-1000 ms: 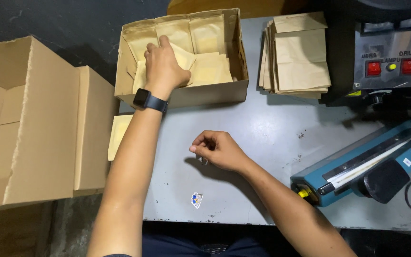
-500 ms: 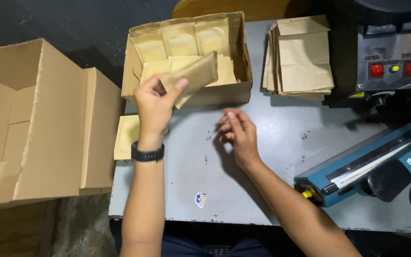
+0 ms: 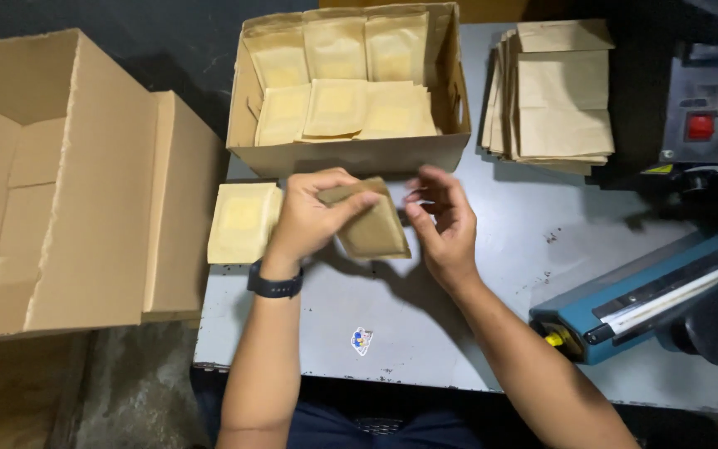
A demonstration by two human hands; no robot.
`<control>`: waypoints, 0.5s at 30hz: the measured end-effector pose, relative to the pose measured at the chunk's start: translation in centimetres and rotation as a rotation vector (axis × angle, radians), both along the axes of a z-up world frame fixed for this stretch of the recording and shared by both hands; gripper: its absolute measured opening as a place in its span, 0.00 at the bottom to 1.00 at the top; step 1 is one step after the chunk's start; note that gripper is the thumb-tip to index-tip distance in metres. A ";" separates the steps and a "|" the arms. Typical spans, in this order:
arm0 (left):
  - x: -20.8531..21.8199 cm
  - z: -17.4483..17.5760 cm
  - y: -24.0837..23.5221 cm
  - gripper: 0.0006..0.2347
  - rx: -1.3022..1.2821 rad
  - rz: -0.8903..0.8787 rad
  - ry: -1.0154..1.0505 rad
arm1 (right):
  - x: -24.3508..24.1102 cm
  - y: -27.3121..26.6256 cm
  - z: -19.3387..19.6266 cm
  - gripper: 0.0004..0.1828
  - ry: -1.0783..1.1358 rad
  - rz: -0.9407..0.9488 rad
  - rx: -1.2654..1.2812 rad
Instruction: The person is picking up small paper coffee bags from a box, folding the top edge, and using a manual impulse heat sealer to close them.
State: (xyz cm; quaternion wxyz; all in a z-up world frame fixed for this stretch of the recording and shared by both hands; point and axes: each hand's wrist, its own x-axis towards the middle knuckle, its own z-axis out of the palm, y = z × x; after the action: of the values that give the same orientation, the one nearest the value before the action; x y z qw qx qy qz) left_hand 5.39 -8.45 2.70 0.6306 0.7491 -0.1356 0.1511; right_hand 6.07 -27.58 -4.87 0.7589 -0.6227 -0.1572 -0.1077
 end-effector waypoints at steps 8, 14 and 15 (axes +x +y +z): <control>0.5 -2.3 -0.2 0.08 0.015 0.026 0.158 | -0.3 0.2 -0.2 0.12 0.110 0.085 -0.224; 0.7 -2.5 -0.6 0.07 -0.174 0.051 0.279 | -0.3 0.0 0.3 0.13 0.161 0.020 -0.163; 0.6 -2.6 -0.6 0.06 -0.121 0.035 0.256 | -0.2 0.0 0.3 0.11 0.138 0.041 -0.170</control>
State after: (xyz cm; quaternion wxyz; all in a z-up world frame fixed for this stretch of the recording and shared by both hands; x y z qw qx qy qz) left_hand 6.00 -9.05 0.08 0.6840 0.7251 -0.0317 0.0734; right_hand 5.85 -27.58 -4.54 0.7145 -0.6874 -0.1256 -0.0354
